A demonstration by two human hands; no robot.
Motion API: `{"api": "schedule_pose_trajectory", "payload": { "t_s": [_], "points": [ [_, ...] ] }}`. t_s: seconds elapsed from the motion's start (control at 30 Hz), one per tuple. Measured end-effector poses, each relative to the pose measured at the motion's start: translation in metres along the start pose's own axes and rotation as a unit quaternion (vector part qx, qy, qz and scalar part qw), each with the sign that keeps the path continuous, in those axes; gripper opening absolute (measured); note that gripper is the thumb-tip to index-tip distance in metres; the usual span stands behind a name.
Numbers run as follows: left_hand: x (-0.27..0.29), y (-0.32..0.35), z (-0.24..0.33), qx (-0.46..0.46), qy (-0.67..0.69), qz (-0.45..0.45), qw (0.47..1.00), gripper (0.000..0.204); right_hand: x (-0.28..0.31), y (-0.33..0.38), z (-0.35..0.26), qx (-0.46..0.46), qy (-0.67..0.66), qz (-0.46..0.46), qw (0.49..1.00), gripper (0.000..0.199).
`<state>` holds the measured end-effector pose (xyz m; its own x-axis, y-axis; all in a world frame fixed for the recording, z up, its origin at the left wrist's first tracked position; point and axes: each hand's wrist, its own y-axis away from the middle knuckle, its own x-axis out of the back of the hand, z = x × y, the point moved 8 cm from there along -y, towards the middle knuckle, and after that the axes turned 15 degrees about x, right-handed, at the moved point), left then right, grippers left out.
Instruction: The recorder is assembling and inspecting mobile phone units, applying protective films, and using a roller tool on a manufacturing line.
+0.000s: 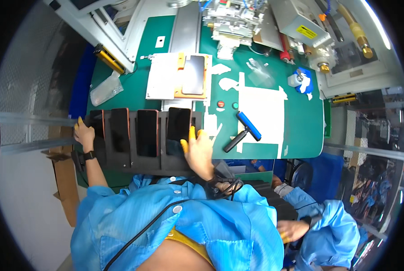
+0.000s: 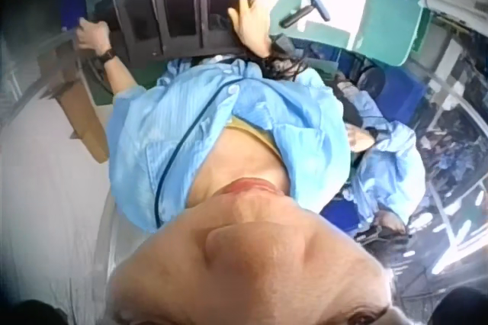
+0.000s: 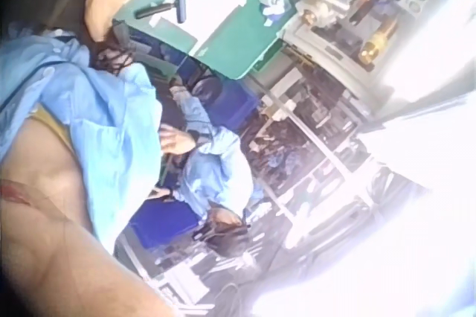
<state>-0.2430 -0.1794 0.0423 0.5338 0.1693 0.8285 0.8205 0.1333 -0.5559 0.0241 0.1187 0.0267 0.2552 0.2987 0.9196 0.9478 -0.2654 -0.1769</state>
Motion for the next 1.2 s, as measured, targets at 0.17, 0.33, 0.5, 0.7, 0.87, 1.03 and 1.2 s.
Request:
{"api": "schedule_pose_trajectory", "payload": {
  "t_s": [0.17, 0.33, 0.5, 0.7, 0.87, 1.03, 1.2],
  "points": [
    [0.048, 0.045, 0.184, -0.145, 0.411, -0.27, 0.859, 0.021, 0.009, -0.003, 0.001, -0.005, -0.161, 0.114, 0.98, 0.033],
    [0.028, 0.118, 0.312, -0.145, 0.28, -0.36, 0.878, 0.044, 0.006, 0.012, 0.043, -0.139, -0.331, 0.141, 0.923, 0.025],
    [0.024, 0.122, 0.326, -0.093, 0.298, -0.441, 0.841, 0.055, 0.031, -0.011, 0.104, -0.183, -0.324, 0.259, 0.891, 0.028],
    [0.05, 0.12, 0.295, 0.141, 0.623, -0.575, 0.511, 0.022, -0.016, -0.107, 0.15, -0.168, -0.251, 0.247, 0.921, 0.023],
    [0.098, 0.147, 0.229, 0.213, 0.661, -0.667, 0.269, 0.028, -0.024, -0.143, 0.119, -0.16, -0.066, 0.242, 0.955, 0.026],
    [0.097, 0.183, 0.2, 0.224, 0.642, -0.697, 0.227, 0.039, -0.02, -0.125, 0.14, -0.015, -0.112, 0.202, 0.973, 0.022],
    [0.093, 0.197, 0.181, 0.234, 0.636, -0.708, 0.198, 0.041, 0.006, 0.025, 0.222, -0.327, 0.06, 0.047, 0.942, 0.037]
  ]
}}
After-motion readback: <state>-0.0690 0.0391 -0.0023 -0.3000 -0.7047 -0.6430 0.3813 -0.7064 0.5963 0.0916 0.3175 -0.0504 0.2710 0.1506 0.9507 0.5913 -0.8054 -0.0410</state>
